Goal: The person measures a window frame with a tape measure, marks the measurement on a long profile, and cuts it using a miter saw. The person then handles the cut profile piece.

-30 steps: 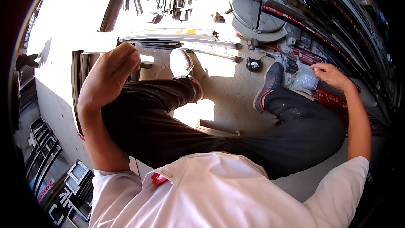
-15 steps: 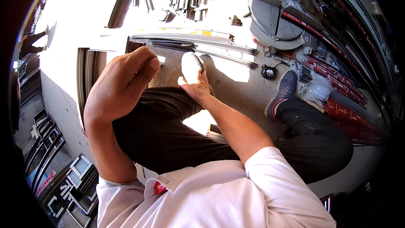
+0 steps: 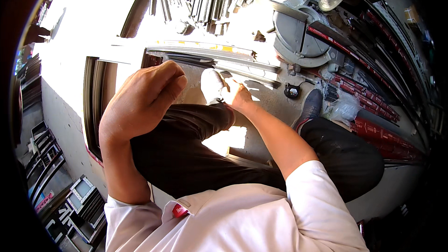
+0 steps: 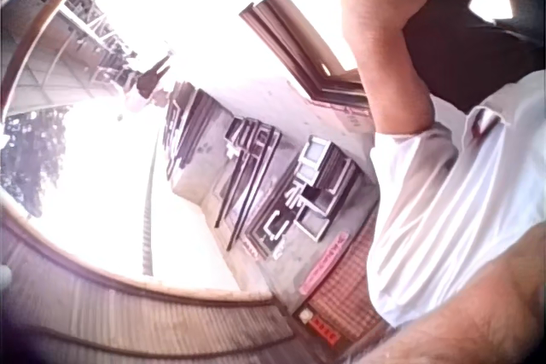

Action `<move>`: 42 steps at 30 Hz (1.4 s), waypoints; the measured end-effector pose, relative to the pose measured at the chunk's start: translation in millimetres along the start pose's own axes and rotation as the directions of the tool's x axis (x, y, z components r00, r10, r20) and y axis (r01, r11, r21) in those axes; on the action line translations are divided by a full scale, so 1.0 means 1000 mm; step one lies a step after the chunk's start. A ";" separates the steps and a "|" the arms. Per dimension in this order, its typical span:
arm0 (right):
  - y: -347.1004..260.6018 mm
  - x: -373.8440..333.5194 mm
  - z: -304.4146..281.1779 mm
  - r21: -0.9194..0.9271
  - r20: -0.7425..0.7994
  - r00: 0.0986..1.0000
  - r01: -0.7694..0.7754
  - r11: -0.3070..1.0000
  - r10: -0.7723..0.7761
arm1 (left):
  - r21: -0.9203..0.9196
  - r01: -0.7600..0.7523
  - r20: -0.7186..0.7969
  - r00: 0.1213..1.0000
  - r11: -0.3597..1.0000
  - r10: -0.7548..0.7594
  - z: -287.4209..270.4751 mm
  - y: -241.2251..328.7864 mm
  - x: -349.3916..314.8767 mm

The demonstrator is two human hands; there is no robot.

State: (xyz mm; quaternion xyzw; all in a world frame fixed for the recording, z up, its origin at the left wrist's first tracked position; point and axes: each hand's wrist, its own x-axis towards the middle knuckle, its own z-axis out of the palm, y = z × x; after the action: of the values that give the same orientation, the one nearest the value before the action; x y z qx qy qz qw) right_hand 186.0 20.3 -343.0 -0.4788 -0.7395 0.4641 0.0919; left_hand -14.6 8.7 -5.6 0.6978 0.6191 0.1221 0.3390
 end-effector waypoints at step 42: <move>0.245 -0.190 -0.424 -0.423 -0.146 0.957 -0.289 0.859 0.250 | 0.087 -0.165 0.098 0.983 0.983 0.156 0.013 0.052 0.049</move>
State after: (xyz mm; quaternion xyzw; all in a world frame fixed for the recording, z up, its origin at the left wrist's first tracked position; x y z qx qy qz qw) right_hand 684.7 150.2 -239.6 -0.6053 -0.7461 0.2723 -0.0528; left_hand 43.8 50.3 5.0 0.7655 0.5500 0.0878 0.3222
